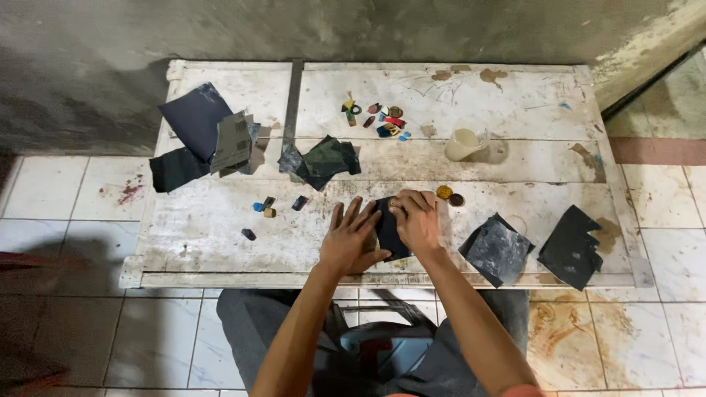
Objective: The person sands small round stones using pieces of sandpaper. The person dips the stones into a small cup of water and continues to sand them by hand over the table.
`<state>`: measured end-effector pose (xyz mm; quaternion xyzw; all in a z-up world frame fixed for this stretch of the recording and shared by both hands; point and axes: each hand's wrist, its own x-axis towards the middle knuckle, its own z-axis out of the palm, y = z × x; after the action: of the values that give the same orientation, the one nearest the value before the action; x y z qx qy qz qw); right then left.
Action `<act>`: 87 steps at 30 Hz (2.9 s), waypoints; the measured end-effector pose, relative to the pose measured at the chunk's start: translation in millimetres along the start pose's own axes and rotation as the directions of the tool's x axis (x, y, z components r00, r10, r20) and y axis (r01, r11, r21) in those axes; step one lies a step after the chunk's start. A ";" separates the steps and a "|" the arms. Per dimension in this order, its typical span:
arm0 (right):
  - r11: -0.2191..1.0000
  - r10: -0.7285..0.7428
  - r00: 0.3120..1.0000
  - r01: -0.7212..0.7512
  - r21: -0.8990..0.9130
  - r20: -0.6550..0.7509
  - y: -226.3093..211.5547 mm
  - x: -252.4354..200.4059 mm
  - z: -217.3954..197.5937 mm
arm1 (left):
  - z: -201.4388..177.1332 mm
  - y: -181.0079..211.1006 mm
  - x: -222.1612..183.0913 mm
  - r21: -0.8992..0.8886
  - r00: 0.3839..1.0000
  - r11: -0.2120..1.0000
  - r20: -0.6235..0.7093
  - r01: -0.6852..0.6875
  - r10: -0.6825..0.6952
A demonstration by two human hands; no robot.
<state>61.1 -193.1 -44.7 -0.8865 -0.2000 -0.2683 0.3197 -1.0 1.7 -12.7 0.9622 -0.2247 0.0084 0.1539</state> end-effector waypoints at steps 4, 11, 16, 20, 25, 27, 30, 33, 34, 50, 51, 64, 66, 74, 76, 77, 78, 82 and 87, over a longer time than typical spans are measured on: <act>0.998 0.035 0.998 -0.032 -0.062 0.047 -20.8 -15.9 -26.2 | -4.3 0.9 0.6 -0.007 1.000 1.000 -0.014 0.009 -0.010; 0.999 -0.034 0.990 0.034 0.002 0.133 -47.5 -59.1 -56.0 | -7.5 2.1 4.1 -0.072 0.996 0.996 0.073 0.054 -0.049; 0.993 -0.085 0.995 0.089 -0.072 0.051 -11.7 -32.0 -11.1 | -7.4 3.0 1.6 -0.027 0.992 0.998 0.114 0.049 -0.046; 0.997 -0.067 0.998 0.067 -0.039 -0.016 -7.6 -4.2 -4.7 | -8.9 3.5 -2.2 -0.001 1.000 1.000 -0.018 0.009 -0.009; 0.997 -0.069 0.997 0.070 -0.038 0.036 -15.2 -42.6 -22.0 | -10.0 2.9 0.8 -0.054 0.997 0.998 0.064 0.040 -0.037; 0.996 -0.072 0.992 0.077 -0.045 0.107 -38.7 -62.5 -44.5 | -11.9 4.1 0.3 -0.047 0.993 0.997 0.106 0.054 -0.048; 0.996 -0.056 0.991 0.064 -0.056 0.123 -51.4 -67.5 -62.9 | -18.2 6.5 0.8 -0.064 0.987 0.995 0.152 0.070 -0.060; 0.995 -0.067 0.991 0.074 -0.059 0.118 -32.7 -56.5 -36.2 | -21.4 6.6 4.0 0.002 0.972 0.996 0.219 0.084 -0.083; 0.995 -0.072 0.992 0.079 -0.057 0.108 -26.4 -47.6 -26.5 | -19.6 6.4 4.1 0.011 0.974 0.997 0.212 0.082 -0.083; 0.978 -0.177 0.962 0.195 -0.070 0.208 -31.9 -47.1 -52.1 | -17.9 3.5 0.6 -0.093 0.997 0.995 0.071 0.043 -0.037; 0.981 -0.173 0.966 0.186 -0.052 0.192 -32.7 -48.0 -53.9 | -18.2 4.9 -0.4 -0.096 0.994 0.994 0.104 0.053 -0.043; 0.992 -0.105 0.985 0.112 -0.049 0.135 -15.8 -26.5 -27.4 | -6.7 1.2 0.1 -0.059 1.000 0.998 -0.004 0.017 -0.017; 0.991 -0.135 0.974 0.130 0.034 0.182 -30.7 -45.1 -47.7 | -18.0 7.8 1.1 -0.080 0.991 0.993 0.111 0.087 -0.078; 0.989 -0.122 0.991 0.126 -0.072 0.059 -8.5 -26.7 -10.7 | -21.8 10.1 1.0 -0.087 0.987 0.992 0.136 0.097 -0.084; 0.988 -0.112 0.994 0.113 -0.106 0.016 -4.6 -9.5 -3.4 | -22.9 9.6 -0.8 -0.097 0.990 0.992 0.123 0.077 -0.065; 0.995 -0.042 0.998 0.046 -0.086 0.054 -8.3 -1.4 -5.7 | -21.7 8.6 -1.7 -0.099 0.995 0.993 0.088 0.062 -0.053; 0.997 0.025 0.995 -0.018 -0.068 0.098 -11.6 6.5 -8.6 | -19.8 8.4 -3.0 -0.102 0.998 0.994 0.051 0.049 -0.044; 0.998 0.005 0.986 0.006 -0.063 0.164 -13.8 -18.0 -13.2 | -22.0 8.9 -1.4 -0.111 0.997 0.992 0.055 0.066 -0.060; 0.988 -0.148 0.966 0.133 0.083 0.211 -52.8 -50.2 -63.2 | -20.3 8.0 0.7 -0.095 0.994 0.995 0.102 0.039 -0.029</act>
<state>-27.6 -207.1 -9.5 -0.8825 -0.3051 -0.1852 0.3064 -2.8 0.7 9.0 0.9565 -0.2158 -0.0535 0.1890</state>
